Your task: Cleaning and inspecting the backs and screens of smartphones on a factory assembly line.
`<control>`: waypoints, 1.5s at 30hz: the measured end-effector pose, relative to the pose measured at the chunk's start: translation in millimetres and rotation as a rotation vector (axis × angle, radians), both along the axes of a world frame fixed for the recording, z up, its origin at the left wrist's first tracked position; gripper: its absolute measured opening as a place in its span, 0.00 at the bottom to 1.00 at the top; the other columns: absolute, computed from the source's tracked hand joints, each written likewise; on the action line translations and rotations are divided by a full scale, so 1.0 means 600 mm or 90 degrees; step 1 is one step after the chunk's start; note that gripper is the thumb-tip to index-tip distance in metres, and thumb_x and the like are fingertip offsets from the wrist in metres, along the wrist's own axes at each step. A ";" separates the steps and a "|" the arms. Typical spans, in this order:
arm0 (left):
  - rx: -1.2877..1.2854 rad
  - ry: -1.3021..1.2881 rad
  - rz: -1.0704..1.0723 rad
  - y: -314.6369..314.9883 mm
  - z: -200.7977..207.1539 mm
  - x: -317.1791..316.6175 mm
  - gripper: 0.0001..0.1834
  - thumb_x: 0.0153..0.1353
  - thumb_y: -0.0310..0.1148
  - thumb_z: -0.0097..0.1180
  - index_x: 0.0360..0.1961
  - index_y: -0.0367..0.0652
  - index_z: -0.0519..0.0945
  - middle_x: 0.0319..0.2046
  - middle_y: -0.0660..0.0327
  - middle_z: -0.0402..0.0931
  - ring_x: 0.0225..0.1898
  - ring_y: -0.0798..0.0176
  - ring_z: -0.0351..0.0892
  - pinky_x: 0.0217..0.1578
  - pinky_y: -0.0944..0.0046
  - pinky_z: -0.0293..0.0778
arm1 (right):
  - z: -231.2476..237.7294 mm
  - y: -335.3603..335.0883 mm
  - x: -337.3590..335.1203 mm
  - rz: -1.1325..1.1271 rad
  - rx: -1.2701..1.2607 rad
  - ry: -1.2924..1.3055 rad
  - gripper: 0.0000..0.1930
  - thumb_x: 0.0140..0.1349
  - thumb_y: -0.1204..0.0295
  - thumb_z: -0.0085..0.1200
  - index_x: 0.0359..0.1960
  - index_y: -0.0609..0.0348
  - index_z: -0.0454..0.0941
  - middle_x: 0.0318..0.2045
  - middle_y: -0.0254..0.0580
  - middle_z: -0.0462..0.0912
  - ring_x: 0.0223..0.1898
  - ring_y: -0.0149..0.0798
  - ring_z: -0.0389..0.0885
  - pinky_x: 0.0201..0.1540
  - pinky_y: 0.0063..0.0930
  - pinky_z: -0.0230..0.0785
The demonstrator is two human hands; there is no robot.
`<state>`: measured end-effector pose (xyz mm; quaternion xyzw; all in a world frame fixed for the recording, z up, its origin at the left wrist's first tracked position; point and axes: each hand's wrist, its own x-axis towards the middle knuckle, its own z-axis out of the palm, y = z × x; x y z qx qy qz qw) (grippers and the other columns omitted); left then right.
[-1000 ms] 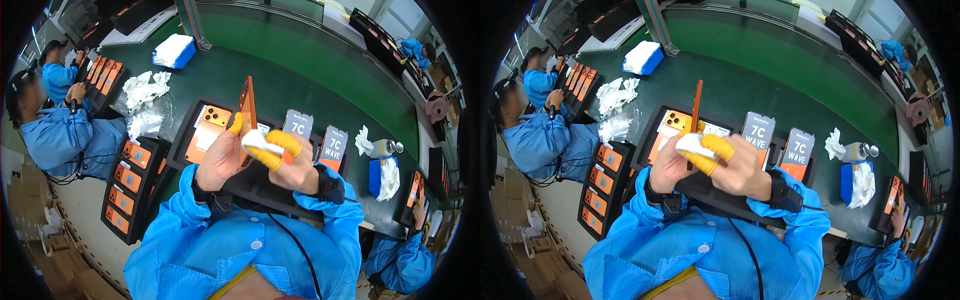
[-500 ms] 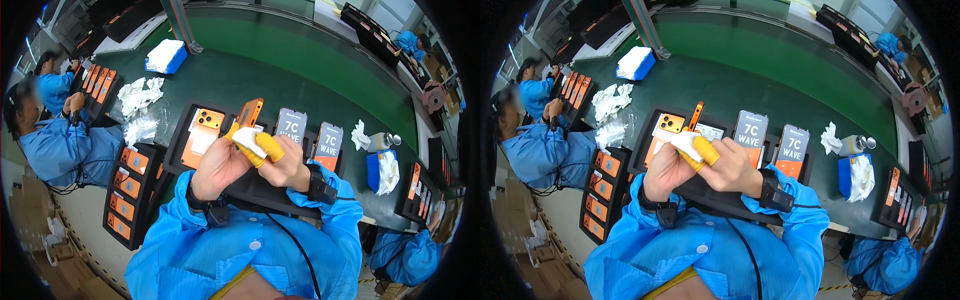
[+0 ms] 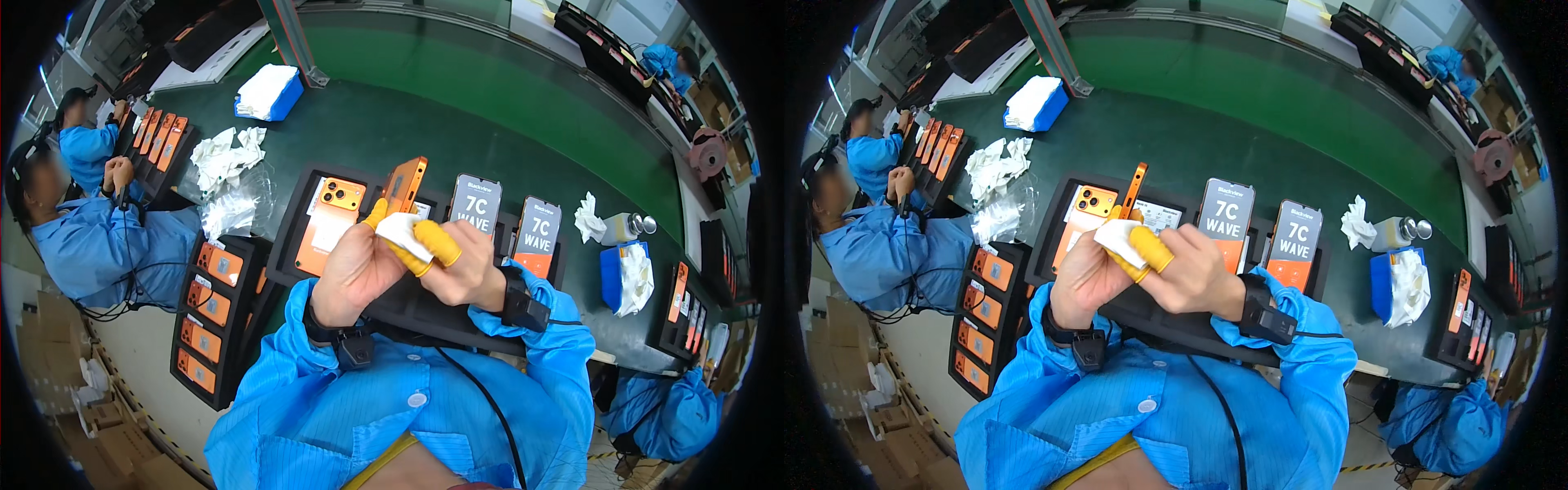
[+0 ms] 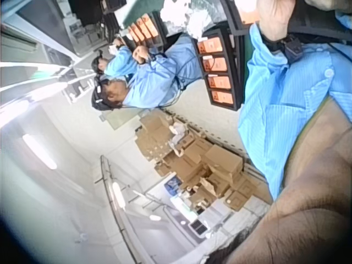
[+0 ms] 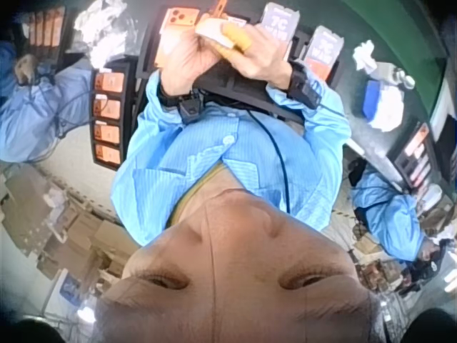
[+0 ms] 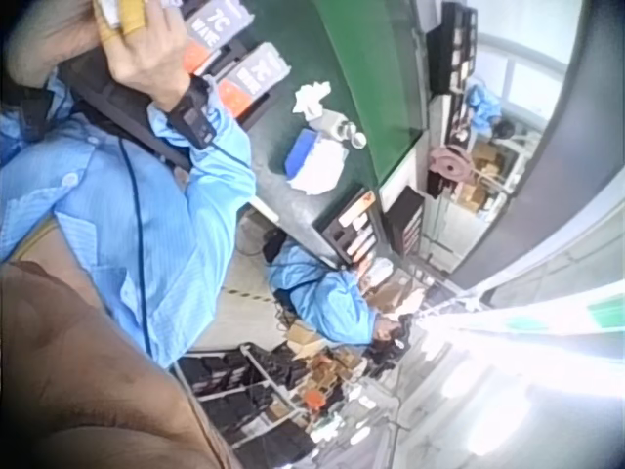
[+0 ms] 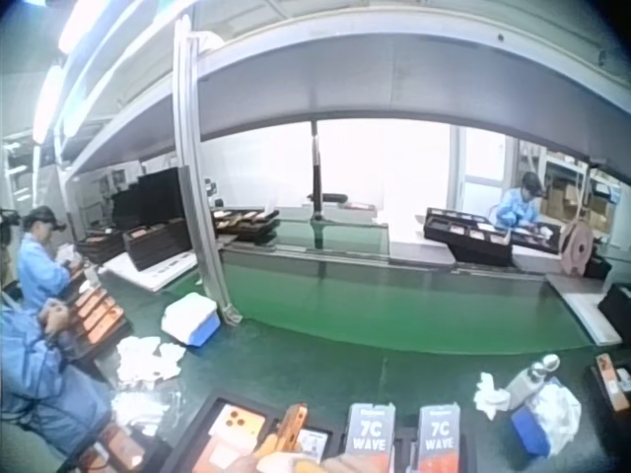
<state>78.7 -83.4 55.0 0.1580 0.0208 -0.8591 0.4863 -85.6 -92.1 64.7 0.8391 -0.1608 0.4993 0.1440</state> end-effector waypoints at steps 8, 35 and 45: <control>0.021 -0.059 -0.066 0.007 0.021 -0.014 0.15 0.69 0.32 0.34 0.50 0.45 0.72 0.37 0.64 0.73 0.25 0.69 0.62 0.31 0.66 0.62 | 0.000 -0.061 -0.036 -0.211 0.054 -0.084 0.26 0.35 0.81 0.57 0.44 0.56 0.83 0.36 0.45 0.79 0.23 0.39 0.74 0.22 0.29 0.65; -0.713 -1.387 -0.024 -0.050 -0.022 -0.035 0.16 0.56 0.33 0.60 0.40 0.35 0.70 0.24 0.43 0.77 0.29 0.38 0.77 0.28 0.46 0.71 | -0.031 -0.068 -0.050 -0.236 0.184 -0.075 0.22 0.34 0.86 0.51 0.37 0.64 0.81 0.37 0.52 0.78 0.27 0.46 0.77 0.30 0.35 0.71; -0.651 -1.543 0.121 0.012 -0.004 0.061 0.13 0.55 0.32 0.60 0.42 0.39 0.79 0.32 0.51 0.78 0.36 0.47 0.76 0.38 0.54 0.72 | -0.075 -0.011 -0.001 -0.032 0.285 0.024 0.16 0.42 0.77 0.57 0.37 0.62 0.80 0.31 0.48 0.76 0.27 0.44 0.77 0.28 0.36 0.70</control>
